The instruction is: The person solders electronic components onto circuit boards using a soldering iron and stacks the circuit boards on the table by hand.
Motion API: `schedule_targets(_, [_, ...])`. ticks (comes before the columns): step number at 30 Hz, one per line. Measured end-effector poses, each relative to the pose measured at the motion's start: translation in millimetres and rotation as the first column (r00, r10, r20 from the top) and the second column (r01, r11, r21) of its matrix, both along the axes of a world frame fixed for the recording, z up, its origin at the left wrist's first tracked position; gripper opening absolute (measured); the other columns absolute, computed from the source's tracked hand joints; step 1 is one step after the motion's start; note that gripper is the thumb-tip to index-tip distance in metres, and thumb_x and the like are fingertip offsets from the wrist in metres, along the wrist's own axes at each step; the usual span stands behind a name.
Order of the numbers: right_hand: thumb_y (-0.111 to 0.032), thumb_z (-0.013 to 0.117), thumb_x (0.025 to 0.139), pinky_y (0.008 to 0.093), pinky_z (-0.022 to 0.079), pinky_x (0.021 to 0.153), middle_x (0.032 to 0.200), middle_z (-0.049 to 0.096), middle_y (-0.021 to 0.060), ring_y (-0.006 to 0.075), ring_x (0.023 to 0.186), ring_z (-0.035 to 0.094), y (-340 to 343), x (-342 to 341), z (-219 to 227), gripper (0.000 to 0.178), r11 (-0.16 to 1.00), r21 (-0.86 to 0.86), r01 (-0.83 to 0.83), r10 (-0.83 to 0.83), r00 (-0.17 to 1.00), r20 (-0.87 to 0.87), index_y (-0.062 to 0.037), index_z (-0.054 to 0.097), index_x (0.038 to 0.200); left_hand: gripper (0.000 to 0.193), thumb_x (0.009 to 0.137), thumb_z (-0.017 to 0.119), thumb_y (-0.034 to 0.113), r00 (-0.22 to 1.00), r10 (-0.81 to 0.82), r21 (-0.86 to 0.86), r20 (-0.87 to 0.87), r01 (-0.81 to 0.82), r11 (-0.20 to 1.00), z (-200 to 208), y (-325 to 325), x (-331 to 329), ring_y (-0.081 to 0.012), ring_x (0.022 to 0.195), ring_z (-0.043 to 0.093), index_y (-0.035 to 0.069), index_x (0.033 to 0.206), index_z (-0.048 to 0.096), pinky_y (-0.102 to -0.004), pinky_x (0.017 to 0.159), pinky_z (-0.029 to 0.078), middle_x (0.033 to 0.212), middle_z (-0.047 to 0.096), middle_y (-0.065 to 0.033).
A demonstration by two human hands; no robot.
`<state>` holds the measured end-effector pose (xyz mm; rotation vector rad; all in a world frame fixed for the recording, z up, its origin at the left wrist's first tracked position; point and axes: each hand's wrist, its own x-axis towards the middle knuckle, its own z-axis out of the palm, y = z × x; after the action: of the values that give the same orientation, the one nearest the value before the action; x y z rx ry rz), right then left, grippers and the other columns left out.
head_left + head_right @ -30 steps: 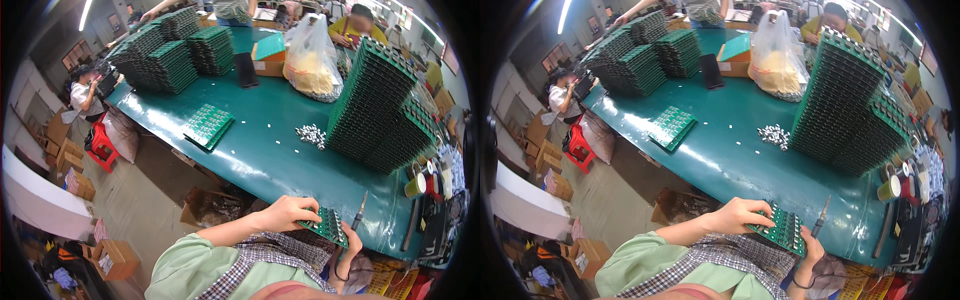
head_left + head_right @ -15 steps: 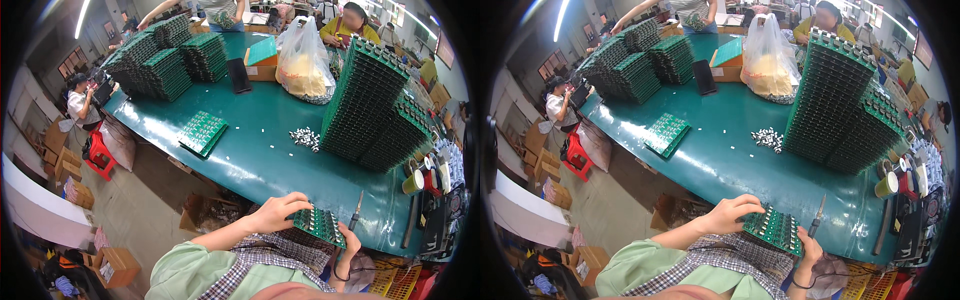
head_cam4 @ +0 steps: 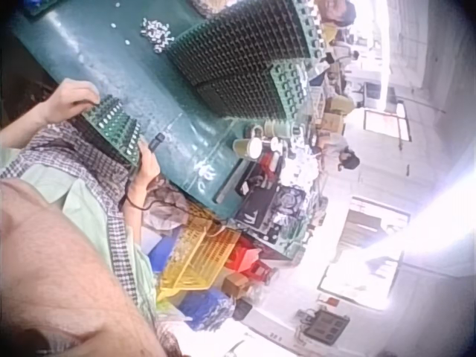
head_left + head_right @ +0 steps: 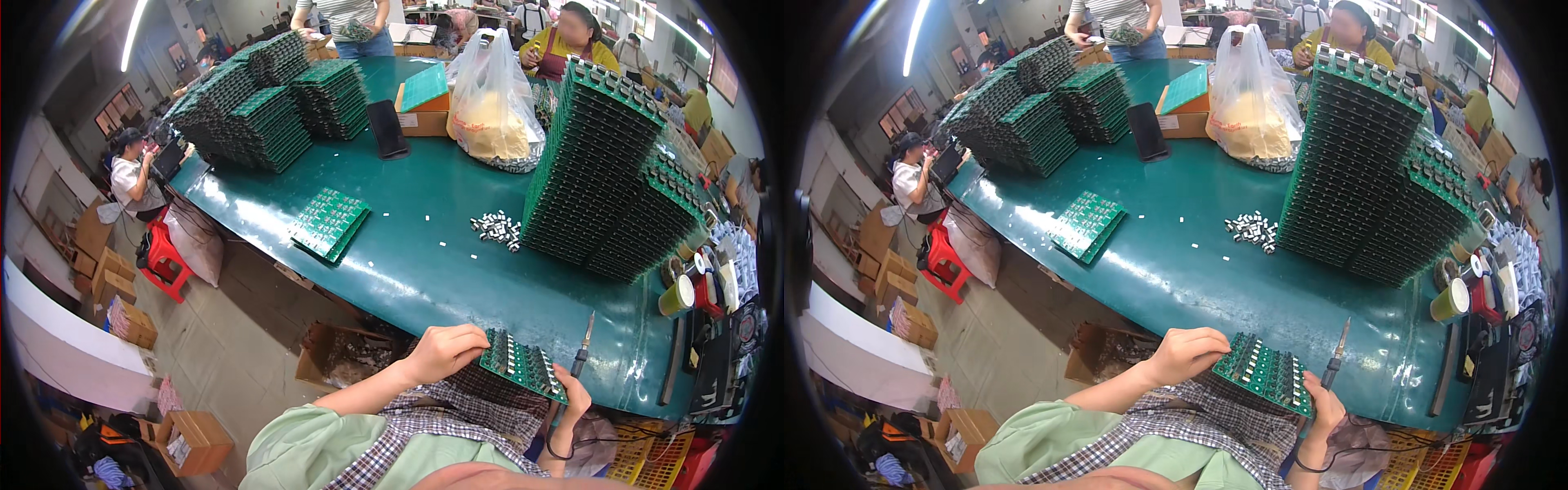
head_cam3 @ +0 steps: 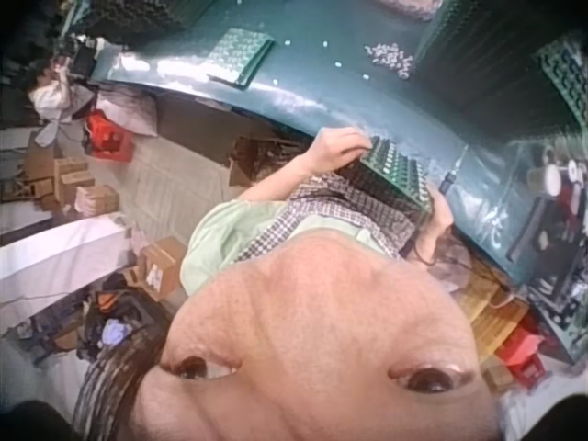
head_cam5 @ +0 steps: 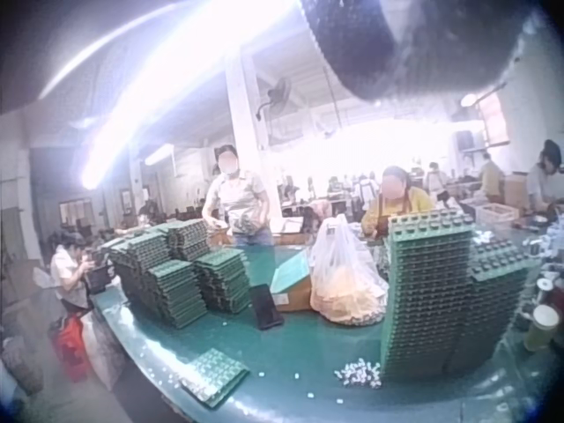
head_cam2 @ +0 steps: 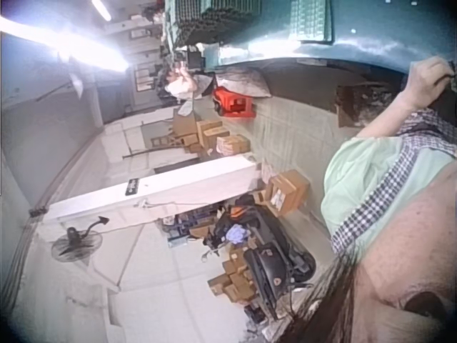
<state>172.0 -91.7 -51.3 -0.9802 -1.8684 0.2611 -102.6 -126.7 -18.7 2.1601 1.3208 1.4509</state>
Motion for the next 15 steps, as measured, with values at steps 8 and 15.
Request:
schedule_targets(8, [0.006,0.062,0.068,0.0290,0.055,0.068,0.086,0.070,0.0174,0.0253,0.079,0.070,2.1,-0.5,-0.6,0.016,1.000,-0.008,-0.002,0.002,1.000,-0.009,-0.0008,0.064,0.082,0.019,0.069,0.070,-0.001,0.999,0.010,0.063,-0.031,-0.008,0.998,-1.6,3.2,-0.7,-0.0226,0.070,0.066,0.003,0.086,0.065,-0.0300,0.058,0.053,0.086,0.066,-0.0076])
schedule_targets(15, [0.004,0.063,0.068,0.0286,0.054,0.064,0.082,0.070,0.0167,0.0246,0.073,0.070,3.0,-13.6,7.1,0.014,0.998,0.043,-0.036,0.037,0.999,-0.009,-0.0021,0.063,0.081,0.018,0.067,0.071,-0.002,0.988,0.104,0.184,-0.118,-0.081,0.980,2.9,-0.5,-8.7,-0.0222,0.067,0.066,0.002,0.085,0.066,-0.0296,0.055,0.052,0.083,0.067,-0.0089])
